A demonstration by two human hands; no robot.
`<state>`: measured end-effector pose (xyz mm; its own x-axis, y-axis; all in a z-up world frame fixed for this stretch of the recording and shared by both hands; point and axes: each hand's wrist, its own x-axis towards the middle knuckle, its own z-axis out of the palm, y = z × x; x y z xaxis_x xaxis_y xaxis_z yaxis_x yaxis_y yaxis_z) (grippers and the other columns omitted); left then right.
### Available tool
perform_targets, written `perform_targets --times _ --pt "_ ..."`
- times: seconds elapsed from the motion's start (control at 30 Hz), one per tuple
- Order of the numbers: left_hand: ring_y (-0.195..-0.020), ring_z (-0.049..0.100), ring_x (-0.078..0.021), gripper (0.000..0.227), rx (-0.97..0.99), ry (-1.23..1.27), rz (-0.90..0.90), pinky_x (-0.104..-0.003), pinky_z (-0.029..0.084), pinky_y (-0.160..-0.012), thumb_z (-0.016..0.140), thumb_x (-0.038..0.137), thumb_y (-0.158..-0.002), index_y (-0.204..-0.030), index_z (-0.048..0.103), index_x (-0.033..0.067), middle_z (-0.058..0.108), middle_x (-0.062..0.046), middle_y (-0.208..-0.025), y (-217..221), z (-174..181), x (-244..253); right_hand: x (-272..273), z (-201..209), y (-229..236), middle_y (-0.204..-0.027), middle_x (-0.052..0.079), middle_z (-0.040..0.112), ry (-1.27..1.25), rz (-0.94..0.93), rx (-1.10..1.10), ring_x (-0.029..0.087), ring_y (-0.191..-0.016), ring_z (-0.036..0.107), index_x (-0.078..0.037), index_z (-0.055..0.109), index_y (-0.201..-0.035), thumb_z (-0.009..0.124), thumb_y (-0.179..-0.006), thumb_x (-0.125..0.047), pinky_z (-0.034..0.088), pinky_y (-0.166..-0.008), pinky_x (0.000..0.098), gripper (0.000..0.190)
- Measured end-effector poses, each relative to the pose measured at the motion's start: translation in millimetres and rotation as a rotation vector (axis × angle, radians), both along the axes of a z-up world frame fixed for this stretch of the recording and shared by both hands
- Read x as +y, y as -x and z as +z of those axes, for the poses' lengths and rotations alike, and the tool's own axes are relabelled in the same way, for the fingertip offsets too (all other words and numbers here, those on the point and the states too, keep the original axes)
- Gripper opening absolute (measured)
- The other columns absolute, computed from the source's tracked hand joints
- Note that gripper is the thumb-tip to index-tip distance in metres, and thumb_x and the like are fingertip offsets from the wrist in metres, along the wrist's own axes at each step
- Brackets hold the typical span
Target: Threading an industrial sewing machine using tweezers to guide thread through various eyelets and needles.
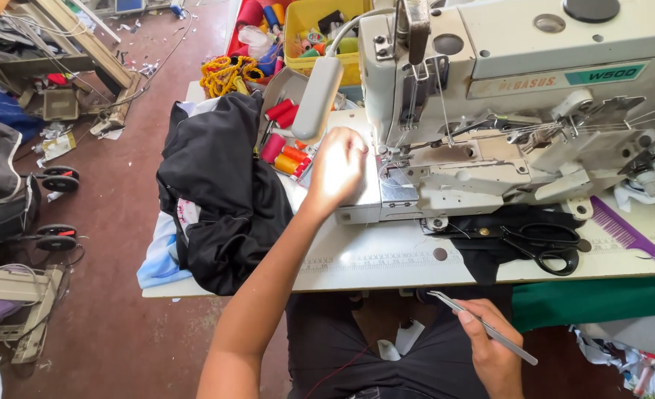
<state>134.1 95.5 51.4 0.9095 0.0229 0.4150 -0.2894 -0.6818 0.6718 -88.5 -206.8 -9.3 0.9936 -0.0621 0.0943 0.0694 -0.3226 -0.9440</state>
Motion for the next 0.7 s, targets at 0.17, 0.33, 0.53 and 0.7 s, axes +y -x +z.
perform_targets --times 0.17,0.33,0.53,0.7 --pt "-0.087 0.07 -0.0363 0.037 0.231 1.513 0.251 -0.041 0.063 -0.09 0.033 -0.004 -0.102 -0.133 0.053 -0.0054 0.057 -0.029 -0.134 -9.6 41.6 32.6 -2.8 2.6 -0.3 -0.095 0.013 0.078 -0.037 -0.02 -0.007 0.022 -0.093 0.074 0.003 0.08 -0.098 0.062 -0.095 -0.015 0.058 -0.086 0.0308 0.026" --pt "-0.049 0.027 -0.007 0.015 0.032 1.35 0.083 -0.024 0.02 -0.043 0.048 0.015 -0.106 -0.091 0.047 0.0135 0.033 0.003 -0.065 14.6 43.4 78.3 -5.4 3.3 4.7 -0.093 0.014 0.078 -0.106 -0.039 0.067 0.024 -0.092 0.074 0.004 0.081 -0.097 0.06 -0.094 -0.015 0.058 -0.085 0.0332 0.028" --pt "-0.08 0.06 -0.0142 0.015 0.124 0.058 0.075 -0.035 0.046 -0.071 0.068 0.03 -0.086 -0.096 0.072 0.0191 0.066 0.002 -0.084 22.5 37.8 32.1 -5.9 -0.2 12.6 -0.094 0.014 0.078 -0.106 -0.038 0.087 0.024 -0.092 0.074 0.004 0.081 -0.097 0.06 -0.095 -0.016 0.058 -0.085 0.0331 0.029" --pt "-0.094 0.068 -0.0251 0.028 0.241 -0.305 -0.021 -0.047 0.05 -0.061 0.058 0.047 -0.093 -0.108 0.074 0.0285 0.063 0.006 -0.112 22.4 26.2 -1.8 -9.5 -7.0 10.3 -0.093 0.015 0.078 -0.122 -0.06 0.083 0.025 -0.092 0.074 0.005 0.081 -0.097 0.061 -0.095 -0.016 0.057 -0.086 0.0334 0.029"
